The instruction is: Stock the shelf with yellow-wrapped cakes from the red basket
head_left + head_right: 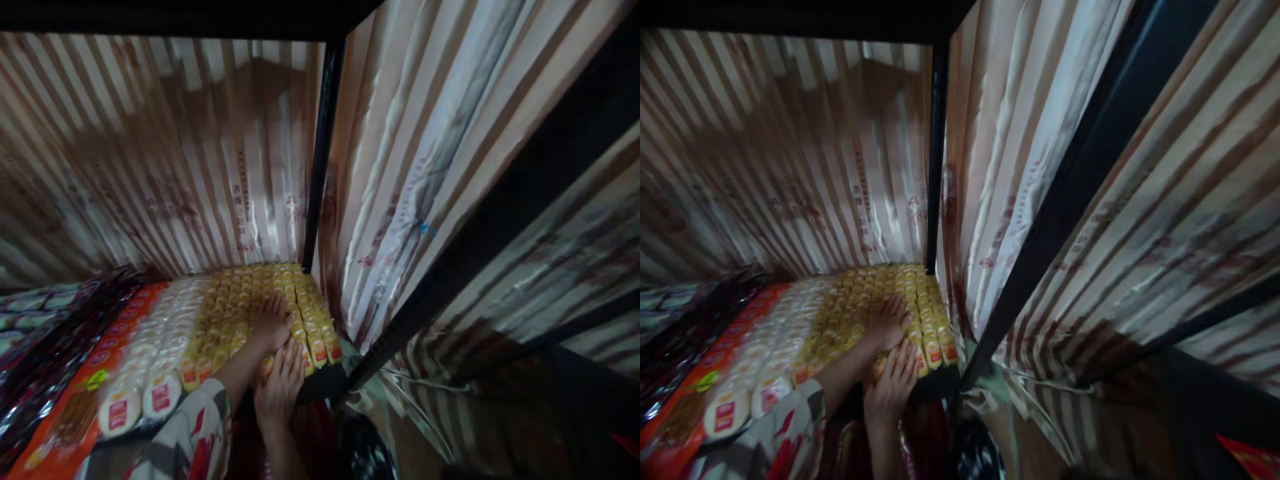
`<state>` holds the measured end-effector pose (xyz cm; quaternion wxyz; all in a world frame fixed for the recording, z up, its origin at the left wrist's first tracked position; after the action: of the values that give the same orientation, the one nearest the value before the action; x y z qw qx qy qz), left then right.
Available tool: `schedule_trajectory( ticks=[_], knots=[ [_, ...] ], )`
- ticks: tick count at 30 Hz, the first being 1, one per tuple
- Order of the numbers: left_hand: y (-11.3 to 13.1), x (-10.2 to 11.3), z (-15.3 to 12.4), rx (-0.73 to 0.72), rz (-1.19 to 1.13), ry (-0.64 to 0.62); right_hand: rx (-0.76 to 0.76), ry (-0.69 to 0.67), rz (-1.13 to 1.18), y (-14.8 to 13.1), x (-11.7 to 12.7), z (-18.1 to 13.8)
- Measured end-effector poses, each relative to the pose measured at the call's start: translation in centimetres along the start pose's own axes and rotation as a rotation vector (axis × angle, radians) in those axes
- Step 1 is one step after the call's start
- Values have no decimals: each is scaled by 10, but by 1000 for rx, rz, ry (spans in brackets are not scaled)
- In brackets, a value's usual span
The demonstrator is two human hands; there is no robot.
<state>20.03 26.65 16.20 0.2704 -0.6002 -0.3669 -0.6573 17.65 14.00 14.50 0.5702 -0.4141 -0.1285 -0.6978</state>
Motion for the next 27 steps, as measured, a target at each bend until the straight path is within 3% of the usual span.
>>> schedule_trajectory(
  ticks=[5, 11, 17, 23, 27],
  knots=[
    [3, 7, 1, 35, 1, 44, 18, 25, 31, 0, 1, -2],
    [25, 9, 14, -67, -19, 69, 11, 11, 51, 4, -6, -6],
    [17, -5, 17, -6, -28, 29, -39, 18, 126, 4, 0, -3],
    [30, 10, 29, -55, -31, 112, -120, -1, 170, 9, -1, -2],
    [20, 2, 41, -34, -37, 93, -126, 38, 136, 11, 0, -2]
  ],
)
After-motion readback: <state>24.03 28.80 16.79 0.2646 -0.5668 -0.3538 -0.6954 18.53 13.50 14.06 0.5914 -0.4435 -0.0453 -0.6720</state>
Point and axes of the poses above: each hand's wrist, its own z-axis towards the middle knuckle, its own x-axis out of the back of the hand, y = z × x, the point moved 10 cm from there along z, towards the middle knuckle
